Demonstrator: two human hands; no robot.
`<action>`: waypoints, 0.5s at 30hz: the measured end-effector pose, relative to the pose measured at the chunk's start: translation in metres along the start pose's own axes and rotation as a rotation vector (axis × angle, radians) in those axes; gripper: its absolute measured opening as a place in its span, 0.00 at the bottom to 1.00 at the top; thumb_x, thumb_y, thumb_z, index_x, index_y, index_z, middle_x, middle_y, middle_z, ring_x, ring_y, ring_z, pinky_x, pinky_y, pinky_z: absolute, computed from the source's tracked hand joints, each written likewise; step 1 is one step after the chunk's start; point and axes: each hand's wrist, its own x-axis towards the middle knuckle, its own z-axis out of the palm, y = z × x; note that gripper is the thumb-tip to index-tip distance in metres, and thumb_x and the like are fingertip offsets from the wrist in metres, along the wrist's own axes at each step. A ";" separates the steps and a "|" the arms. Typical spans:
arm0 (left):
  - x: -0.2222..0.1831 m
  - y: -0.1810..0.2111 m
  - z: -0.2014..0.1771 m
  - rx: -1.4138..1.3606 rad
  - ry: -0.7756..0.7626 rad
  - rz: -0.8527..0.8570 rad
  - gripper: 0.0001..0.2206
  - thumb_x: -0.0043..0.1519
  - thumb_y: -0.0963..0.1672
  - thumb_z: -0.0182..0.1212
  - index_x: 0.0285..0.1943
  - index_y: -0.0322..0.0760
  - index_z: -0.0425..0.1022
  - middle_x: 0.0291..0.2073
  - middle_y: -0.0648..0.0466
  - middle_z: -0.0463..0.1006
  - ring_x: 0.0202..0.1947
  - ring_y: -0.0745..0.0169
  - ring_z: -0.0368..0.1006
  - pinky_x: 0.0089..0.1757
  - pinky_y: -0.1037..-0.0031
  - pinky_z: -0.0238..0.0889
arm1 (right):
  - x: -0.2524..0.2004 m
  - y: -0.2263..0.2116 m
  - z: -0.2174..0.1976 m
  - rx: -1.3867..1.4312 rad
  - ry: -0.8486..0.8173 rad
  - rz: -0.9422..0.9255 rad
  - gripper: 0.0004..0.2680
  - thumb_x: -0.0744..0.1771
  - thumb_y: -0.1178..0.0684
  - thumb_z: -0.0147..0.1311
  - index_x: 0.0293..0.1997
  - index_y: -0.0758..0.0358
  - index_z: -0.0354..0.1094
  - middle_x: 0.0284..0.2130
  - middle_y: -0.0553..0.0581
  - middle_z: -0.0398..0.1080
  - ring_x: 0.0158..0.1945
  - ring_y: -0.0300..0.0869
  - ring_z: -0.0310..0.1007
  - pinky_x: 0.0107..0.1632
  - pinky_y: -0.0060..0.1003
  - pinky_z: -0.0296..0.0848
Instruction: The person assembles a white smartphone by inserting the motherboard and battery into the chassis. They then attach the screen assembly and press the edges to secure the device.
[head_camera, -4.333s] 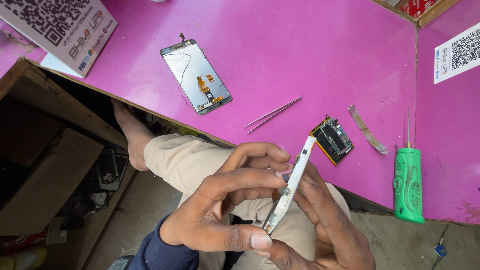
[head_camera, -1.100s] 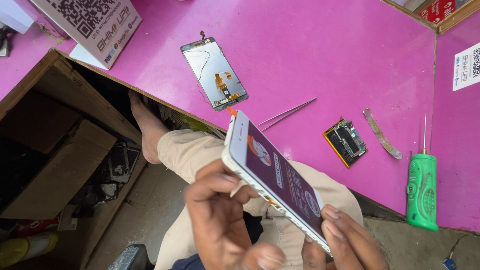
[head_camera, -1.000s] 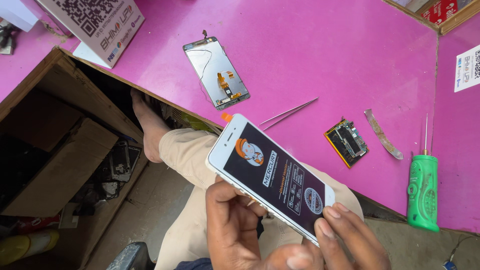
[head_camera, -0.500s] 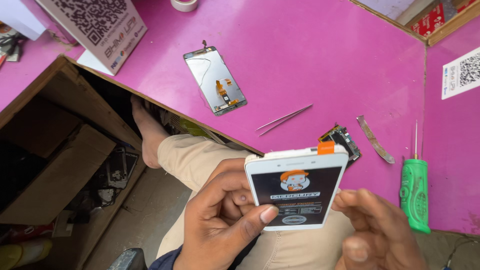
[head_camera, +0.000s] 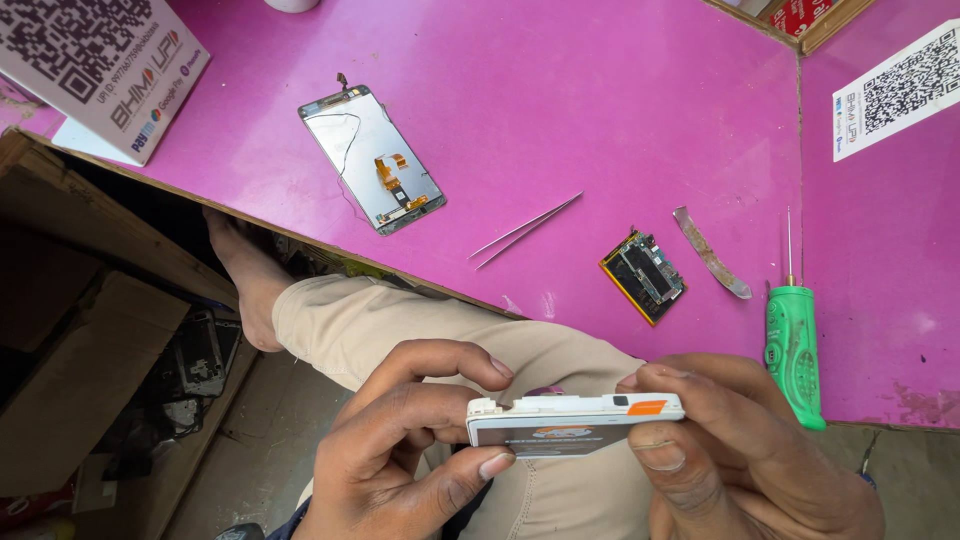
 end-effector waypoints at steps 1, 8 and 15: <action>0.001 0.000 0.000 -0.025 -0.018 0.002 0.10 0.61 0.37 0.69 0.51 0.28 0.78 0.58 0.38 0.75 0.47 0.67 0.76 0.43 0.77 0.71 | -0.001 0.002 -0.002 0.014 0.007 0.003 0.10 0.67 0.61 0.62 0.53 0.64 0.73 0.45 0.67 0.76 0.50 0.44 0.80 0.56 0.37 0.82; 0.009 0.012 0.004 -0.023 -0.011 -0.020 0.12 0.61 0.40 0.71 0.51 0.28 0.76 0.59 0.38 0.71 0.57 0.53 0.80 0.53 0.66 0.81 | -0.007 0.016 -0.007 0.098 0.017 0.016 0.11 0.66 0.61 0.62 0.53 0.63 0.72 0.45 0.68 0.75 0.51 0.45 0.80 0.52 0.36 0.82; 0.019 0.030 0.015 0.193 0.228 0.098 0.22 0.56 0.46 0.75 0.56 0.32 0.77 0.50 0.45 0.77 0.49 0.60 0.81 0.49 0.70 0.82 | -0.004 0.033 -0.035 -0.356 -0.189 -0.095 0.08 0.67 0.52 0.57 0.47 0.64 0.73 0.44 0.64 0.76 0.50 0.44 0.78 0.50 0.32 0.79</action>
